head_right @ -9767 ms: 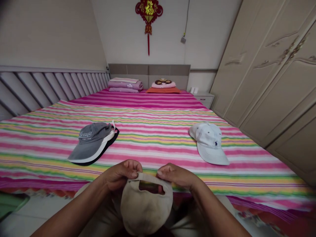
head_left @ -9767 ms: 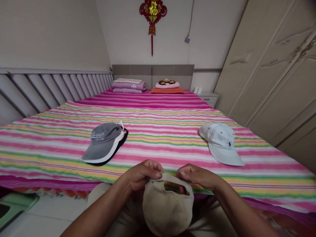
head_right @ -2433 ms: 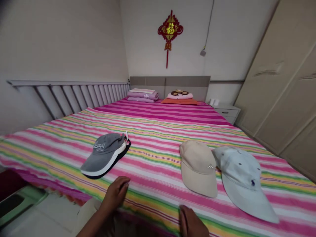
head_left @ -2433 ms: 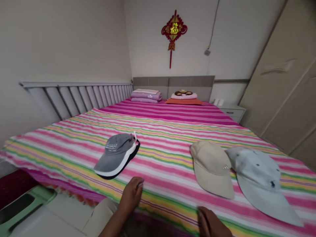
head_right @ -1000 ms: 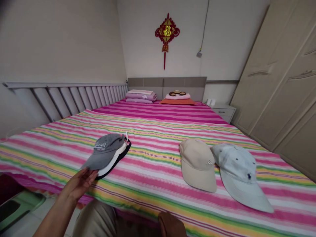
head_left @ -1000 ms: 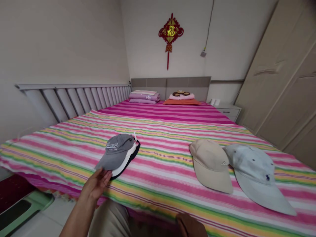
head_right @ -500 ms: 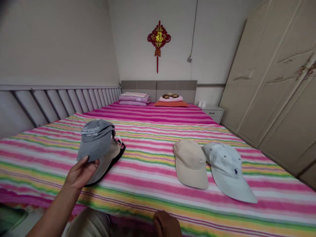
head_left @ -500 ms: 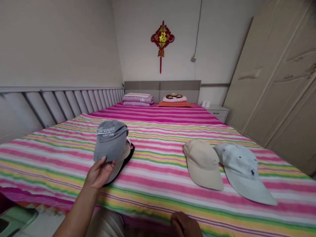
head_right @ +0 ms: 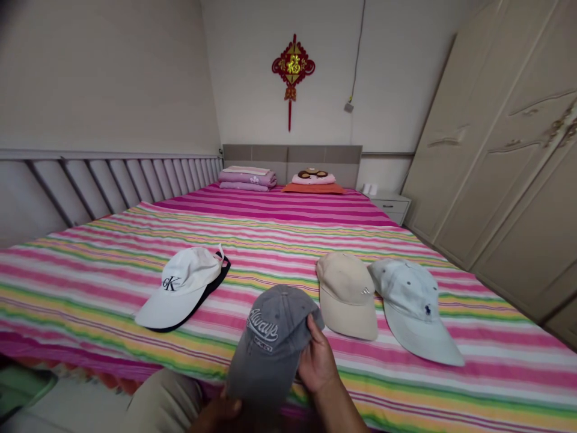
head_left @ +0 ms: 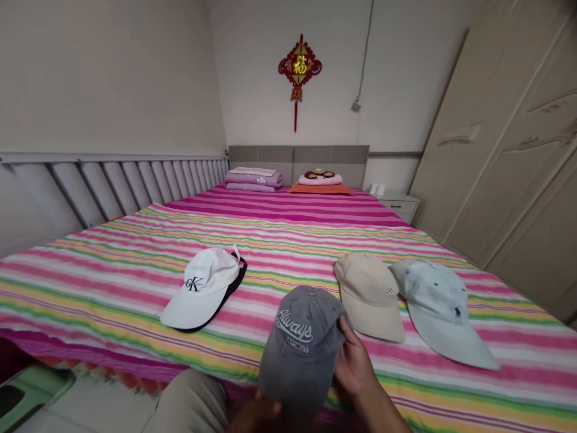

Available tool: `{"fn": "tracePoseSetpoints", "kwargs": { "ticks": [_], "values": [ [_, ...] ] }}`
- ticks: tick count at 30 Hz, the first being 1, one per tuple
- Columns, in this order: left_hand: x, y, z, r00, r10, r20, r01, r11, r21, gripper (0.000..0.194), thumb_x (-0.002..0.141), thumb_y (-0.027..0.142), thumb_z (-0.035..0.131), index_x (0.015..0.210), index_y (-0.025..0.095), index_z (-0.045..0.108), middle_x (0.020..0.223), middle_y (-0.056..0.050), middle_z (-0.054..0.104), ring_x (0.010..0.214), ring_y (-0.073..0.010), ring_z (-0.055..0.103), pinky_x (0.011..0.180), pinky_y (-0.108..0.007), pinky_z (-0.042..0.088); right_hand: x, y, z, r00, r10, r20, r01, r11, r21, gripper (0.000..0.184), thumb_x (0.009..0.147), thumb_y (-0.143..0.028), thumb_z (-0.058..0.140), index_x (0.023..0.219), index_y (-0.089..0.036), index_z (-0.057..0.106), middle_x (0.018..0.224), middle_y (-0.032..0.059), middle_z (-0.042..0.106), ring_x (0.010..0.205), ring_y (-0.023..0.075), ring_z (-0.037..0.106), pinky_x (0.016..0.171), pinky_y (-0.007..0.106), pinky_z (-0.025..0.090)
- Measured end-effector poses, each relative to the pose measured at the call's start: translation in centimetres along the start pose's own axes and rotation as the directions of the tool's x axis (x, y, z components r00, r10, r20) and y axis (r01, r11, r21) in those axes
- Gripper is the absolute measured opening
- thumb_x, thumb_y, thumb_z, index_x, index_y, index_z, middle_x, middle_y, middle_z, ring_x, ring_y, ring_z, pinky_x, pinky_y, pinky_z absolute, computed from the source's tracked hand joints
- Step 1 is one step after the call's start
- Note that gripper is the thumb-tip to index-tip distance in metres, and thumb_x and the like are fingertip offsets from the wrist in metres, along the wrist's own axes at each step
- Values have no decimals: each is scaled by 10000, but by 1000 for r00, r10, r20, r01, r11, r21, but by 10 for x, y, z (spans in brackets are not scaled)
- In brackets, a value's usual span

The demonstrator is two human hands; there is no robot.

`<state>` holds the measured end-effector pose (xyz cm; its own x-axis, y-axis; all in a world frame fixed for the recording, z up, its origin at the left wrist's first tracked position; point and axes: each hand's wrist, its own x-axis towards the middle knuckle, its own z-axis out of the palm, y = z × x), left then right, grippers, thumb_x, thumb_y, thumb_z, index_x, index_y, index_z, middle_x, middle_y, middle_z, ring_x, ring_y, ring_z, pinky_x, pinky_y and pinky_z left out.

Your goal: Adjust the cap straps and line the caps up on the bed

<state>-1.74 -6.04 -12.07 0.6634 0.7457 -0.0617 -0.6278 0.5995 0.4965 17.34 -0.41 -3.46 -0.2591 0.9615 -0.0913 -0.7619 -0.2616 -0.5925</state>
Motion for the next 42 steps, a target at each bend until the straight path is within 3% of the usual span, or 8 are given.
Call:
{"fn": "tracePoseSetpoints", "kwargs": {
  "ticks": [9, 15, 21, 25, 29, 32, 37, 42],
  "values": [
    [13, 32, 4, 997, 78, -24, -80, 994, -80, 363, 830, 398, 416, 947, 158, 663, 956, -94, 682, 1035, -244, 561, 963, -387, 323, -10, 4, -2, 987, 148, 54, -145, 988, -55, 388, 698, -508, 541, 793, -161, 688, 866, 101, 709, 973, 289, 598, 867, 477, 424],
    [34, 54, 13, 994, 101, 45, -98, 994, -56, 299, 743, 397, 553, 860, 158, 688, 884, -85, 703, 1088, -271, 521, 995, -415, 287, -21, -4, -9, 964, 264, 25, -263, 964, -37, 316, 629, -451, 652, 692, -144, 693, 685, 101, 714, 883, 302, 636, 846, 459, 442],
    [39, 76, 24, 979, 75, 187, -80, 997, 21, 318, 619, 429, 648, 824, 192, 703, 935, -90, 694, 1137, -330, 466, 1001, -491, 259, -29, -12, -17, 994, 108, 2, -108, 991, -73, 223, 535, -394, 731, 592, -184, 683, 672, 94, 713, 879, 322, 633, 829, 482, 450],
    [37, 84, 35, 994, -14, 107, 6, 997, 74, 363, 600, 476, 637, 762, 158, 702, 918, -109, 692, 1141, -352, 453, 982, -510, 280, -36, -12, -20, 995, 91, 40, -87, 992, -94, 213, 486, -377, 760, 563, -198, 675, 678, 90, 715, 892, 336, 626, 834, 500, 440],
    [36, 89, 51, 999, -46, -1, 46, 995, 88, 349, 610, 397, 647, 833, 132, 687, 878, -113, 696, 1097, -346, 497, 959, -505, 315, -43, -12, -17, 996, 70, 57, -62, 990, -123, 371, 564, -542, 672, 643, -180, 684, 762, 120, 714, 942, 333, 606, 841, 509, 427],
    [33, 90, 57, 999, 24, -22, -21, 993, 118, 276, 562, 279, 687, 788, 121, 680, 785, -107, 704, 995, -340, 570, 921, -490, 363, -46, -13, -13, 998, 52, 47, -45, 988, -148, 354, 599, -477, 676, 777, -171, 679, 819, 126, 710, 934, 322, 612, 832, 494, 435],
    [27, 87, 58, 989, 138, -52, -127, 977, 174, 316, 484, 225, 749, 778, 139, 668, 687, -61, 698, 798, -290, 648, 795, -413, 466, -53, -10, -12, 998, 51, 41, -43, 986, -162, 453, 494, -268, 767, 922, -191, 641, 841, 101, 709, 878, 312, 634, 815, 459, 449],
    [24, 85, 64, 977, 186, -103, -155, 955, 252, 299, 529, 240, 758, 793, 133, 665, 646, -35, 676, 615, -174, 641, 590, -244, 483, -58, -9, -14, 998, 51, 31, -45, 986, -161, 369, 571, -521, 668, 753, -200, 658, 851, 114, 699, 932, 315, 609, 829, 466, 434]
  ]
}}
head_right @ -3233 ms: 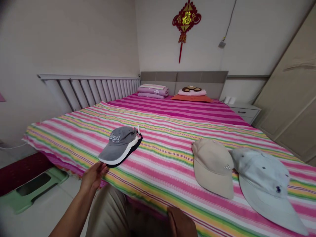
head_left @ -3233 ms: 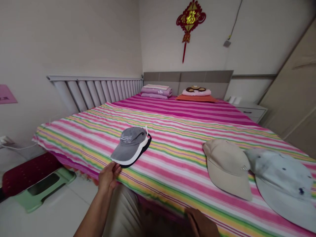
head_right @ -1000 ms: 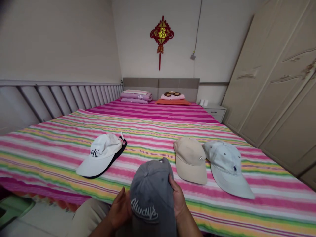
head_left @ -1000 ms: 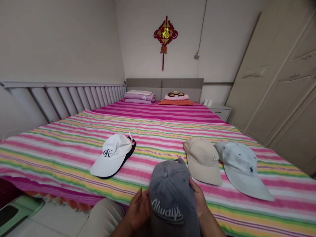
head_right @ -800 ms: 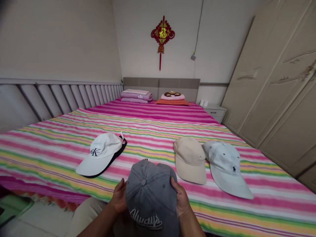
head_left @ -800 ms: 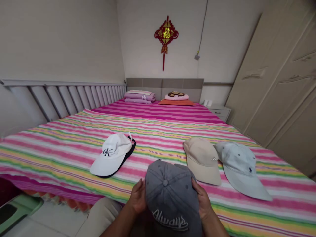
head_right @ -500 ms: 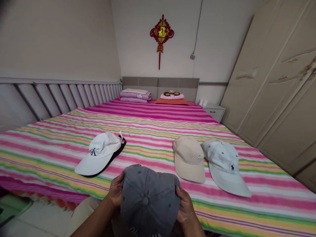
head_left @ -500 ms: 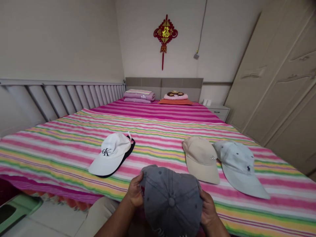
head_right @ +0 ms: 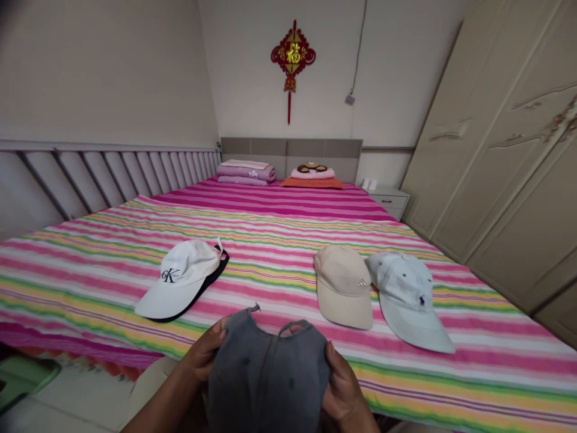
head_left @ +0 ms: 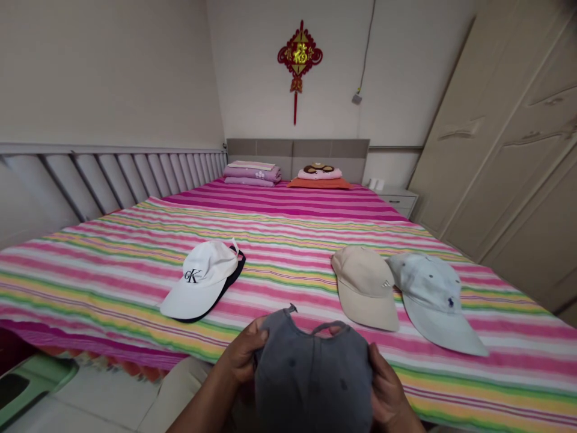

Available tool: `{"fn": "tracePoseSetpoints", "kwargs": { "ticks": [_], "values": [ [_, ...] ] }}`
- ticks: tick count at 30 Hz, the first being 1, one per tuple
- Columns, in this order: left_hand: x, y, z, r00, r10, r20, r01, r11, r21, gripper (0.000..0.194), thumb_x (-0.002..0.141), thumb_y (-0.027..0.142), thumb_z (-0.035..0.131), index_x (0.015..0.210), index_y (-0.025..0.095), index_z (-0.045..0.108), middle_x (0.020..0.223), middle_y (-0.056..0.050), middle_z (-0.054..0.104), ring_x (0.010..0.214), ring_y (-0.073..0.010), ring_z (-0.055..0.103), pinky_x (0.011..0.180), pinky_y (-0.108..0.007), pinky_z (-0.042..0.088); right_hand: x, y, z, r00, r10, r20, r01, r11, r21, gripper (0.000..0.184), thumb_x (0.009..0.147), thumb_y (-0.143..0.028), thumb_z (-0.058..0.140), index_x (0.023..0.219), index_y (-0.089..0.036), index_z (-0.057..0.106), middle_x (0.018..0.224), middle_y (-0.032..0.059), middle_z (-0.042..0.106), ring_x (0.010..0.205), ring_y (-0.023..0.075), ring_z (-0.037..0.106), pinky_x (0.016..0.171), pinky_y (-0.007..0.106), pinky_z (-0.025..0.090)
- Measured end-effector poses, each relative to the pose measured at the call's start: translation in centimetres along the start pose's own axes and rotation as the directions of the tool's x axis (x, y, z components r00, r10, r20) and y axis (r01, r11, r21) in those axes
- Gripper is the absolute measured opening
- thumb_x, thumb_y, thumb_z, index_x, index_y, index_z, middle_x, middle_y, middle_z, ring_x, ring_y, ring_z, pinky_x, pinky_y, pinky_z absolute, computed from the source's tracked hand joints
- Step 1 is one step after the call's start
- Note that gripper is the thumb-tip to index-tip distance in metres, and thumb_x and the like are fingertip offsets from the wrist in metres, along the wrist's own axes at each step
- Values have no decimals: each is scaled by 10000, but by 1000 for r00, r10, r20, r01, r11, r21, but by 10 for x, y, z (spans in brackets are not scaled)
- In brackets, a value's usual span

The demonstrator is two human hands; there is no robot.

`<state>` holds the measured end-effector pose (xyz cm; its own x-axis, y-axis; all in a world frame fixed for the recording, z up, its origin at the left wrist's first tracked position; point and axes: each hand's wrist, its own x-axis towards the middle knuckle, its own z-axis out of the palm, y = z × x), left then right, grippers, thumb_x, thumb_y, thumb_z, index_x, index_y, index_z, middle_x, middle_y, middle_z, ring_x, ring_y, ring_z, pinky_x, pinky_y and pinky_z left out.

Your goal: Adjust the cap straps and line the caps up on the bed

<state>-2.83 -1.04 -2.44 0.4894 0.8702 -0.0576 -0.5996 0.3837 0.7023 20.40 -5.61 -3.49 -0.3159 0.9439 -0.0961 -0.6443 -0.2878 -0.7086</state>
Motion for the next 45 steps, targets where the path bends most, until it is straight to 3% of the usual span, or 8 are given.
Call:
{"fn": "tracePoseSetpoints", "kwargs": {
  "ticks": [7, 13, 21, 26, 30, 33, 37, 45],
  "values": [
    [-2, 10, 17, 998, -56, 39, 49, 986, 162, 193, 515, 134, 735, 687, 79, 667, 591, -41, 647, 509, -99, 566, 507, -184, 416, -6, -4, 0, 997, -26, 71, 23, 999, 47, 289, 548, -256, 750, 815, -212, 651, 781, 70, 693, 823, 261, 635, 823, 405, 434],
    [-3, 6, 22, 1000, -17, 18, 14, 983, 184, 293, 584, 247, 717, 835, 102, 673, 701, -45, 640, 566, -90, 549, 533, -182, 396, -12, -2, 4, 994, -77, 81, 64, 987, 149, 223, 623, -387, 706, 763, -216, 675, 745, 32, 675, 716, 180, 622, 726, 302, 459],
    [-6, 5, 30, 1000, 4, -18, 2, 954, 301, 196, 638, 238, 701, 798, 133, 662, 646, -6, 590, 553, -68, 523, 544, -178, 376, -16, -13, 23, 979, -151, 133, 150, 988, 17, 123, 623, -268, 706, 683, -183, 640, 692, 38, 642, 654, 148, 562, 626, 250, 416],
    [-5, 2, 39, 1000, -1, 20, -5, 947, 322, 196, 672, 281, 673, 803, 136, 651, 621, -16, 600, 520, -68, 511, 514, -177, 363, -14, -9, 26, 980, -192, 49, 194, 980, -49, 284, 825, -414, 484, 774, -166, 612, 418, -16, 512, 368, 63, 418, 420, 178, 314],
    [-4, -3, 47, 999, -32, 19, 23, 939, 343, 234, 666, 327, 673, 770, 120, 643, 561, -13, 577, 445, -52, 465, 446, -161, 317, -13, -6, 35, 987, -163, -16, 156, 968, -197, 378, 855, -505, 357, 872, -181, 551, 448, -13, 555, 263, 47, 366, 323, 163, 201],
    [-4, -4, 49, 999, -40, 23, 31, 948, 315, 235, 632, 326, 699, 725, 122, 629, 552, -15, 583, 437, -58, 471, 437, -162, 319, -12, -7, 41, 971, -210, -116, 171, 944, -283, 349, 861, -494, 352, 793, -191, 513, 530, 1, 604, 292, 65, 441, 347, 174, 245],
    [-3, -4, 49, 999, -37, 25, 28, 960, 279, 202, 636, 296, 702, 726, 129, 634, 563, -17, 607, 440, -54, 487, 439, -153, 327, -10, -10, 41, 960, -255, -114, 203, 918, -341, 263, 797, -411, 537, 692, -171, 518, 592, -7, 605, 457, 81, 525, 488, 192, 353],
    [-1, -10, 58, 992, -60, 111, 38, 980, 196, 175, 644, 251, 697, 749, 113, 677, 687, -58, 673, 633, -127, 609, 634, -229, 446, -8, -13, 53, 984, -174, -37, 144, 904, -401, 235, 753, -376, 602, 721, -147, 556, 503, -34, 548, 437, 55, 438, 499, 189, 300]
  ]
}}
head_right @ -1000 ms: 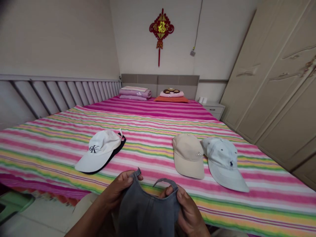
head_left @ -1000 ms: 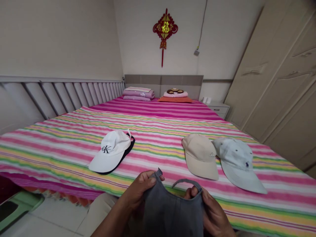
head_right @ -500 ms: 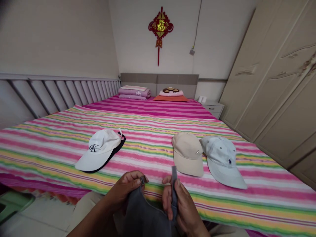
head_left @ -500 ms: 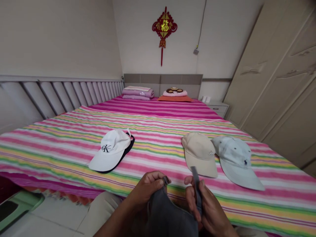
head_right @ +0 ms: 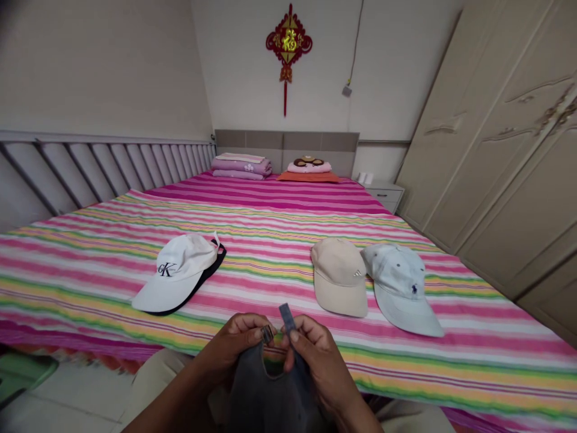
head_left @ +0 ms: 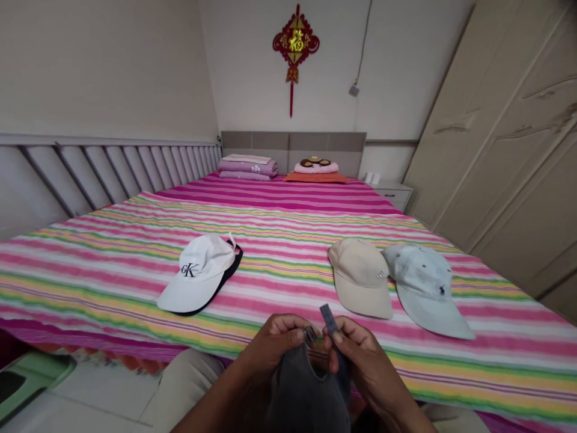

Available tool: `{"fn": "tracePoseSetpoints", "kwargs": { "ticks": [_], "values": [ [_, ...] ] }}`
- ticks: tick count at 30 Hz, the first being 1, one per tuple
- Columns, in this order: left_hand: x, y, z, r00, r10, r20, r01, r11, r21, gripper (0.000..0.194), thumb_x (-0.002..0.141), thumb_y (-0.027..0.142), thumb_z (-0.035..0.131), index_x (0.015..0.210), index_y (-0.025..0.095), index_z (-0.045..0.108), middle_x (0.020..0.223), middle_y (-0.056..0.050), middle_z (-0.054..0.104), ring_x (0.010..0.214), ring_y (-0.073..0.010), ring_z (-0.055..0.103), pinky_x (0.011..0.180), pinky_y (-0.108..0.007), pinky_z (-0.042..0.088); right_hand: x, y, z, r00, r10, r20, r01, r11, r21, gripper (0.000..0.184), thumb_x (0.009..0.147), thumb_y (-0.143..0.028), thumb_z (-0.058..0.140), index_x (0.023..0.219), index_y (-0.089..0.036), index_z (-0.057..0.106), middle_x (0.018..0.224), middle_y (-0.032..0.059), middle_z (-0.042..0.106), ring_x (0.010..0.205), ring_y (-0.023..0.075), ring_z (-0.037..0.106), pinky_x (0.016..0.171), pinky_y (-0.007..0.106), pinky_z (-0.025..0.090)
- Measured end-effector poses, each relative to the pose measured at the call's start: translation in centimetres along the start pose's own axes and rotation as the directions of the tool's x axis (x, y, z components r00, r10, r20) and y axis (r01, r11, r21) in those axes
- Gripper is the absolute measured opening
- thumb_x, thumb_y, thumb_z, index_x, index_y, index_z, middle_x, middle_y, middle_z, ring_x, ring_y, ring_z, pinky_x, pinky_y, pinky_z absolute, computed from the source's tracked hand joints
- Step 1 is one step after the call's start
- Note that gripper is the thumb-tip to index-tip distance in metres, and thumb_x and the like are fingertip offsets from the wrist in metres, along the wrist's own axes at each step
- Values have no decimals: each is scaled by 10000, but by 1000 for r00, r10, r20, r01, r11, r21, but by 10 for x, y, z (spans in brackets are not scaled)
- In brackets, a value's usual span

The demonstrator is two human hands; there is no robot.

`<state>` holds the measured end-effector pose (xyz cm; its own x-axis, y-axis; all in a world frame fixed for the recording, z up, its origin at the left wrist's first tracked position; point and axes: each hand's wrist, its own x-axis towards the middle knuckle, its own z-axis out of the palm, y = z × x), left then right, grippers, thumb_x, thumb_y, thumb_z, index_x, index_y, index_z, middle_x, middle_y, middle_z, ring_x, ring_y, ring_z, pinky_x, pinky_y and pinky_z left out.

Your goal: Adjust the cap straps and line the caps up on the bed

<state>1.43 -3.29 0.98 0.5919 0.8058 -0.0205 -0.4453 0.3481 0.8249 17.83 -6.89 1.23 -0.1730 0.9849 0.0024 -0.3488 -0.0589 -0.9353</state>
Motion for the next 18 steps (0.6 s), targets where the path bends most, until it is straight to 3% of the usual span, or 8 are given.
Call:
{"fn": "tracePoseSetpoints", "kwargs": {
  "ticks": [5, 10, 14, 18],
  "values": [
    [2, -4, 2, 997, 4, 76, -4, 1000, -6, 177, 641, 217, 697, 769, 108, 644, 649, -59, 664, 613, -122, 609, 596, -211, 439, 5, 4, 5, 999, 39, 2, -39, 993, -110, 322, 707, -434, 627, 637, -141, 515, 481, -49, 517, 335, 20, 314, 396, 190, 169],
    [4, -8, -1, 1000, 1, 3, -1, 1000, 16, 236, 606, 228, 720, 752, 142, 556, 618, -21, 631, 535, -109, 578, 520, -198, 401, 6, 8, 9, 996, 87, 15, -85, 991, -105, 327, 684, -426, 641, 606, -134, 517, 529, -30, 545, 319, 14, 323, 362, 196, 129],
    [4, -7, 0, 995, 82, -61, -69, 978, 199, 198, 623, 238, 704, 722, 147, 560, 638, 0, 612, 570, -90, 552, 552, -191, 385, 6, 11, 12, 995, 94, -18, -94, 996, 2, 306, 693, -375, 643, 570, -139, 494, 419, -68, 460, 307, 8, 245, 371, 202, 95],
    [1, -7, 3, 974, 214, -68, -169, 898, 406, 263, 585, 181, 719, 815, 160, 594, 770, -18, 644, 749, -138, 581, 674, -223, 411, 7, 13, 12, 996, 80, -38, -78, 995, 70, 294, 706, -359, 638, 574, -146, 483, 354, -81, 407, 321, 23, 244, 392, 202, 108]
  ]
}}
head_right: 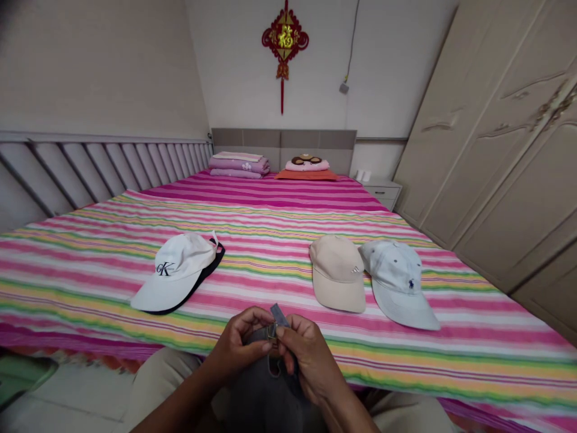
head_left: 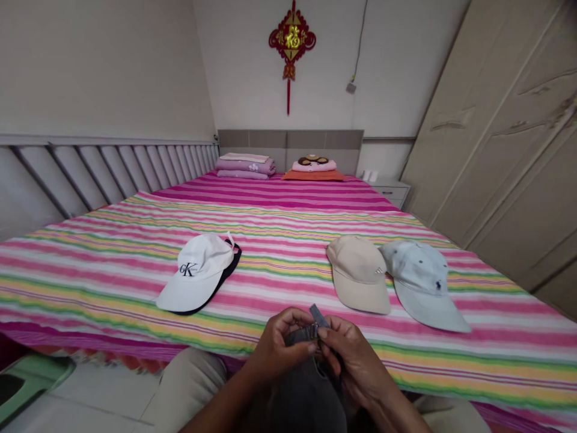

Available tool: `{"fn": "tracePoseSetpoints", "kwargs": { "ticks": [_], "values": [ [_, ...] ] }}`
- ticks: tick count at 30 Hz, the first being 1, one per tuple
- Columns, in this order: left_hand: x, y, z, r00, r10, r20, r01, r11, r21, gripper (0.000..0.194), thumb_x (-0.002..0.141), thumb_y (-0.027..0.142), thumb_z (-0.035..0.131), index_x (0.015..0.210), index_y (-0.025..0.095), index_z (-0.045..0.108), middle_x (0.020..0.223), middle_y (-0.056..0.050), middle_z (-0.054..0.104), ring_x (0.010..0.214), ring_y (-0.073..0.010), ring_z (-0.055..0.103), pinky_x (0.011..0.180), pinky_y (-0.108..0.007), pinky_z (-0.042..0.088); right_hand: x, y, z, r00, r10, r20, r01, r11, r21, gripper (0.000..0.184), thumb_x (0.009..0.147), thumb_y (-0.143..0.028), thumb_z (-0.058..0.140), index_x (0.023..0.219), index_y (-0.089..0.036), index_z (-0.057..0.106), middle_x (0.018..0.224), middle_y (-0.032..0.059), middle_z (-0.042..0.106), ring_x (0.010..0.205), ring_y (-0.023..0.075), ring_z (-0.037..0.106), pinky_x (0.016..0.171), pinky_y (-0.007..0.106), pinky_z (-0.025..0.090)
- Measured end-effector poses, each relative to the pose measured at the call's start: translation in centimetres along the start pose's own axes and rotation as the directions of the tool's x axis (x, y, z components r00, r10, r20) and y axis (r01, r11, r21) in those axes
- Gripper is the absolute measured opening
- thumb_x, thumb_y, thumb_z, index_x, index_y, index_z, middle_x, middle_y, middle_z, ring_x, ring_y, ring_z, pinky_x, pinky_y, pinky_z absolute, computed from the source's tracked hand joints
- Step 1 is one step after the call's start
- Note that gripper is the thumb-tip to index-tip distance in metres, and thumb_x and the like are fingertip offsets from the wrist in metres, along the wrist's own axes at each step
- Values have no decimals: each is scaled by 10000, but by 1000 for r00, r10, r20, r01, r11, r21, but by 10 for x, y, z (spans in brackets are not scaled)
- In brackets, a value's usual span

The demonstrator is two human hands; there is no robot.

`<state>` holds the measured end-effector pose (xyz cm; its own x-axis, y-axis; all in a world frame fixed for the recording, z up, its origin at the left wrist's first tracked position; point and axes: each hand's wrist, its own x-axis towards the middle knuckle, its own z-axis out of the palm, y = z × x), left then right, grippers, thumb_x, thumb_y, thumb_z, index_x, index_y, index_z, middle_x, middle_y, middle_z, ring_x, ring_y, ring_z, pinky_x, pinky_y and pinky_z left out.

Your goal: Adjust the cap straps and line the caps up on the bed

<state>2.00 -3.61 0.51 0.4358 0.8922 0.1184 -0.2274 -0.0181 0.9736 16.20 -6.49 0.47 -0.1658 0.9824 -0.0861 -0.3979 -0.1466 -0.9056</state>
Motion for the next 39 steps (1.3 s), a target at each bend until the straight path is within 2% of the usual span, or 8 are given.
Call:
{"fn": "tracePoseSetpoints", "kwargs": {
  "ticks": [4, 7, 11, 14, 18, 29, 35, 39],
  "values": [
    [-3, -2, 1, 995, 36, -92, -29, 996, 80, 219, 577, 177, 723, 763, 147, 611, 709, -12, 638, 687, -133, 579, 640, -227, 419, 0, -1, 2, 1000, 2, -12, -2, 1000, -7, 322, 701, -385, 646, 566, -145, 480, 377, -68, 438, 325, 22, 260, 397, 198, 122],
    [-2, -6, 1, 991, -32, -128, 22, 997, -80, 231, 576, 205, 726, 769, 148, 613, 682, -14, 645, 618, -121, 577, 582, -223, 421, -1, -2, 3, 999, -27, -33, 27, 1000, -5, 326, 729, -437, 611, 632, -139, 522, 388, -67, 453, 306, 20, 267, 390, 197, 140],
    [0, -12, 1, 974, -155, -166, 83, 923, -375, 292, 520, 219, 757, 761, 156, 606, 610, 9, 626, 511, -105, 559, 492, -212, 415, -2, -2, 2, 998, -8, -64, 12, 998, 57, 300, 702, -427, 642, 714, -134, 575, 512, -42, 527, 320, 18, 340, 380, 181, 194],
    [1, -15, 2, 978, -147, -146, 56, 865, -499, 299, 499, 190, 763, 752, 161, 609, 615, 5, 636, 536, -115, 578, 518, -226, 440, -3, -1, 1, 999, 42, -22, -40, 996, 83, 309, 680, -416, 663, 658, -117, 589, 538, -32, 512, 344, 18, 367, 385, 174, 225],
    [1, -15, 6, 992, -112, -63, 56, 821, -568, 283, 519, 191, 751, 760, 166, 605, 599, -7, 648, 536, -136, 595, 529, -252, 455, -3, 2, 2, 998, 53, 41, -56, 997, 57, 337, 692, -439, 642, 631, -111, 593, 514, -32, 484, 334, 18, 346, 359, 177, 205],
    [-2, -24, 6, 993, -118, -5, 96, 827, -555, 273, 561, 236, 731, 794, 185, 599, 516, -8, 625, 447, -167, 579, 453, -263, 430, -1, 10, 2, 993, 84, 86, -85, 996, 16, 346, 695, -455, 633, 616, -124, 568, 507, -37, 472, 349, 25, 345, 360, 171, 204],
    [-2, -22, 1, 991, -104, -79, 67, 924, -378, 238, 510, 180, 758, 723, 141, 660, 618, 10, 606, 523, -108, 559, 524, -228, 418, -1, 10, -1, 994, 42, 99, -36, 997, -63, 349, 718, -444, 611, 588, -131, 527, 497, -44, 461, 364, 29, 319, 381, 182, 196],
    [-2, -20, -1, 994, -51, -92, 23, 960, -280, 184, 520, 172, 750, 688, 152, 679, 671, 12, 567, 611, -125, 568, 595, -252, 431, -1, 5, -1, 998, 1, 67, -1, 1000, -3, 224, 711, -342, 636, 709, -164, 500, 521, -63, 483, 369, 35, 331, 392, 176, 211]
  ]
}}
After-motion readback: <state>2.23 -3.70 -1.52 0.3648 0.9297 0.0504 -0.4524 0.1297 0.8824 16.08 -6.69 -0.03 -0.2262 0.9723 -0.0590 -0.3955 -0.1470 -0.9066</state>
